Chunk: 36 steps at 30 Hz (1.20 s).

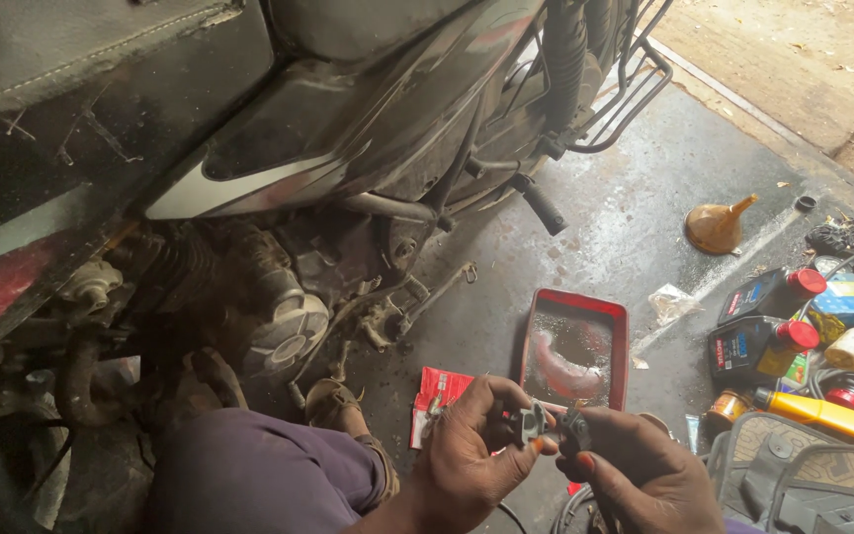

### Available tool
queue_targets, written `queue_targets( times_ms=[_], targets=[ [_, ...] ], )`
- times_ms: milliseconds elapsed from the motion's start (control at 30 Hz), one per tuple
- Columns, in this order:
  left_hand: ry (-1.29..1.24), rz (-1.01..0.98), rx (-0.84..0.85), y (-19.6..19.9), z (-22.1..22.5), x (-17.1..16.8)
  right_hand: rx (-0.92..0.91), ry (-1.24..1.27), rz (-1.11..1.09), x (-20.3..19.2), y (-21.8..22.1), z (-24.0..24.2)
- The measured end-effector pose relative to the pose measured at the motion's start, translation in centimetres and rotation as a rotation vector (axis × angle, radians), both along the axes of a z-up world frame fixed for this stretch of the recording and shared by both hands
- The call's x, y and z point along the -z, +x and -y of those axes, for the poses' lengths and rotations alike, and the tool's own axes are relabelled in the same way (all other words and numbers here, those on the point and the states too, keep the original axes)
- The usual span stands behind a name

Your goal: Inspecting and cleaning a motorcycle fuel tap or carburetor component using a screwdriver.

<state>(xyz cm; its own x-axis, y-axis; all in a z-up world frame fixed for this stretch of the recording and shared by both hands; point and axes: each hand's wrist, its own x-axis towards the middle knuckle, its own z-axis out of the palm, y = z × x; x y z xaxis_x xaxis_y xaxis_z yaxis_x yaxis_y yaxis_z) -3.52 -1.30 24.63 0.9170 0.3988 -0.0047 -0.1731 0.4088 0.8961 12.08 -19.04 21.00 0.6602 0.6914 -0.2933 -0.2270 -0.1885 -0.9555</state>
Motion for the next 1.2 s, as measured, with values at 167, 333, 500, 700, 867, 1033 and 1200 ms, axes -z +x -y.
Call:
queue_targets(
  times_ms=[167,333,500,700,867,1033,1200],
  targets=[
    [0.121,-0.1,-0.028,0.0,0.0,-0.5,0.03,-0.05,0.021,-0.7,-0.4,-0.2],
    [0.202,-0.16,-0.048,-0.1,0.2,-0.7,0.023,-0.043,0.008,-0.8,-0.4,-0.3],
    [0.248,-0.111,-0.073,-0.1,0.2,-0.7,0.003,0.03,-0.041,-1.3,-1.2,-0.8],
    [0.268,-0.033,-0.063,0.1,0.1,-0.1,0.064,0.242,-0.099,0.8,-1.6,-0.2],
    [0.23,0.018,-0.061,0.2,0.3,0.8,-0.051,0.425,-0.086,2.6,-2.0,0.2],
    [0.274,0.065,-0.094,0.4,0.4,1.3,-0.079,0.362,-0.051,1.6,-2.4,-0.3],
    [0.345,0.053,-0.117,0.2,0.3,1.0,-0.013,0.242,-0.121,2.6,-2.6,0.1]
  ],
)
